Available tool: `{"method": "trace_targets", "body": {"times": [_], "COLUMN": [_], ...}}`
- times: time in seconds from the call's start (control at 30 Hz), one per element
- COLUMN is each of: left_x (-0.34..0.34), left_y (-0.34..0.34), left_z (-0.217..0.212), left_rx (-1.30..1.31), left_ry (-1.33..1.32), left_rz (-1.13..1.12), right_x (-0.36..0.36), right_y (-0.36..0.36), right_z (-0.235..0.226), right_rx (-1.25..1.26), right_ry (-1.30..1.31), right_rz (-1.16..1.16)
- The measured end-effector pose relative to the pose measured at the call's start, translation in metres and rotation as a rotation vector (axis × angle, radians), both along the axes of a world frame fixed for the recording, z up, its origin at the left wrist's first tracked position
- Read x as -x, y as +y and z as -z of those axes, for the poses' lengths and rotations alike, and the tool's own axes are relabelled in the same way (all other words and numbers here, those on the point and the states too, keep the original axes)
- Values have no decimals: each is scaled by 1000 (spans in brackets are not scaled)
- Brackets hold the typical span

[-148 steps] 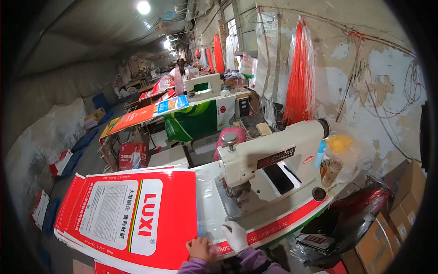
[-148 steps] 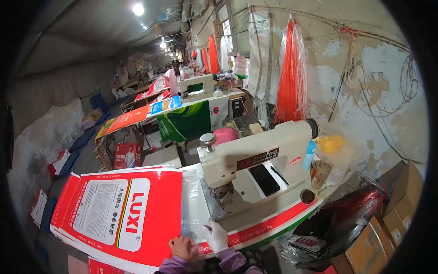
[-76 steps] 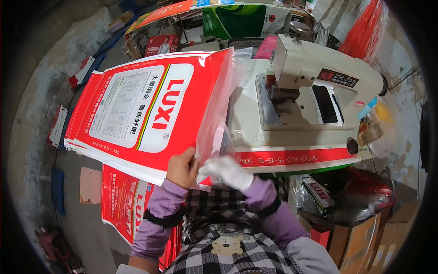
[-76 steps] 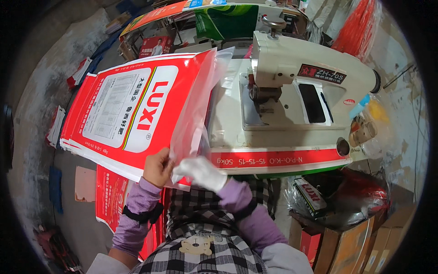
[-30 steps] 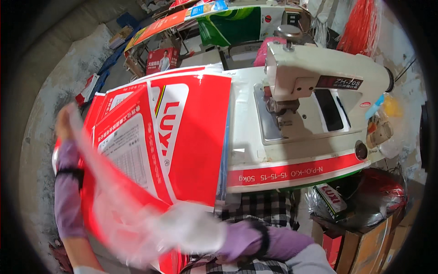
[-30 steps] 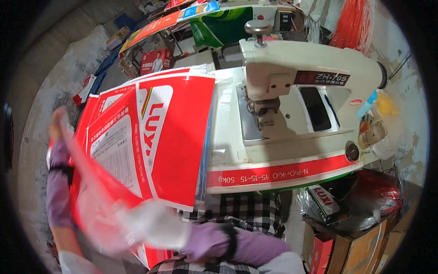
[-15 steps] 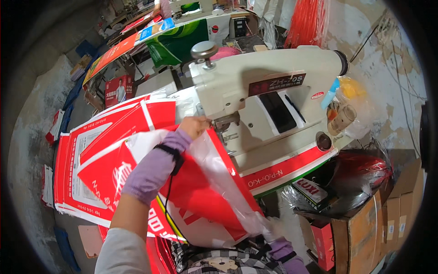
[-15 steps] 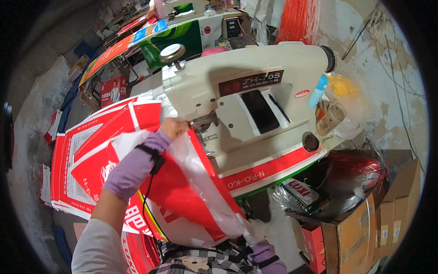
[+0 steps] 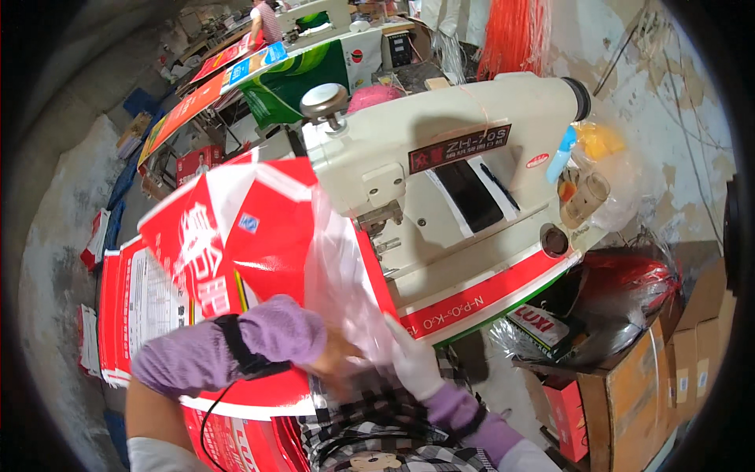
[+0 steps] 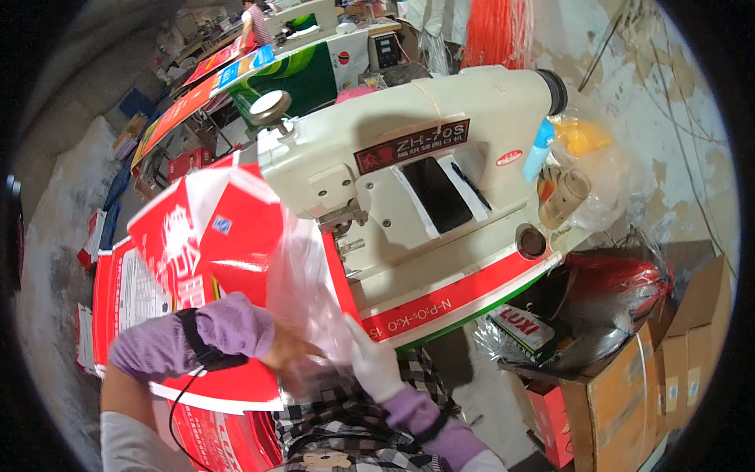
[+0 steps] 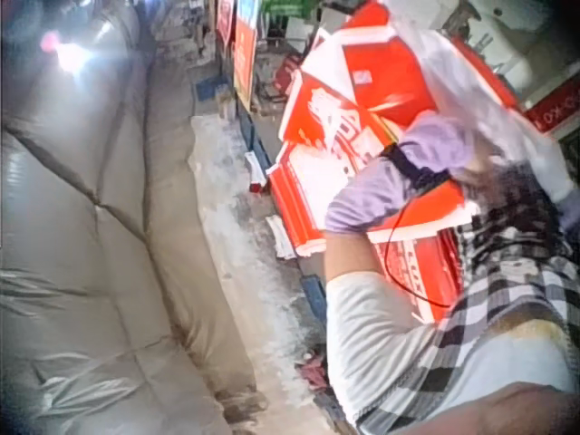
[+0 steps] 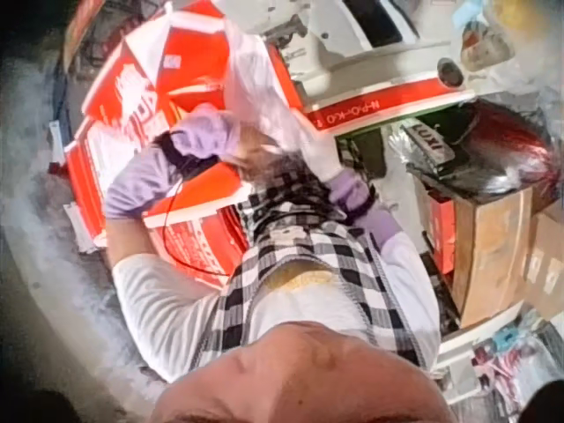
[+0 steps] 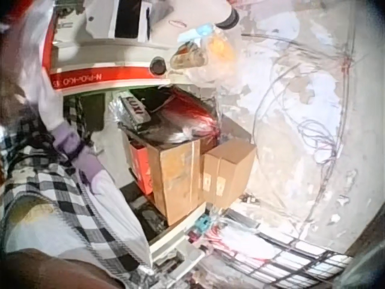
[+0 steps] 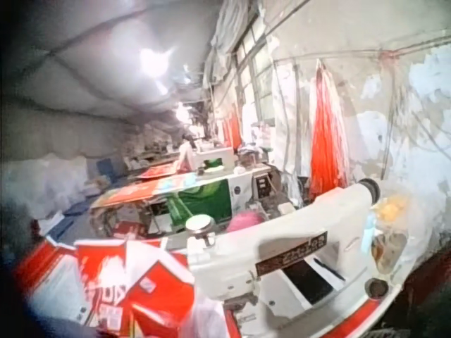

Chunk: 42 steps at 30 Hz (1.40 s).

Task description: Stitching the tops of large industrial plastic/composite bags using an industrial sewing machine.

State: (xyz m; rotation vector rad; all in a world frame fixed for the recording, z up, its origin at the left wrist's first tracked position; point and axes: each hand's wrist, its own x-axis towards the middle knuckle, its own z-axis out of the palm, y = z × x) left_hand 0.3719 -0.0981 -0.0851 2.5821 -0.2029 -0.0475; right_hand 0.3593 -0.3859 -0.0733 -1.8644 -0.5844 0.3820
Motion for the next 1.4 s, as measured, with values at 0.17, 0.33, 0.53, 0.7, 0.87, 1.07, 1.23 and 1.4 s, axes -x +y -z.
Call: {"method": "trace_targets", "body": {"times": [0.17,0.33,0.53,0.7,0.87,1.07,1.23,1.4], "left_x": [8,161,154,115,100,87,44,-46], "left_y": [50,-73,-121,-154,-132,-164,-183,-67], "left_z": [-192,-156,-151,-138,-125,-143,-182,-163], "left_rx": [-1327,57,595,626,-143,-392,-466,-867], "left_ry": [551,471,159,502,292,355,676,545], "left_rz": [140,96,-232,-303,350,720,786,660], "right_x": [-46,-10,72,33,46,28,32,48], "right_y": [56,95,54,36,29,15,5,-5], "right_z": [26,15,22,-19,-11,-6,-18,-47], "right_rx": [-128,-325,-949,-812,-737,-409,-281,411], "right_ry": [137,370,1135,806,697,327,37,-56], "right_rz": [-3,84,-200,38,55,3,34,-109]}}
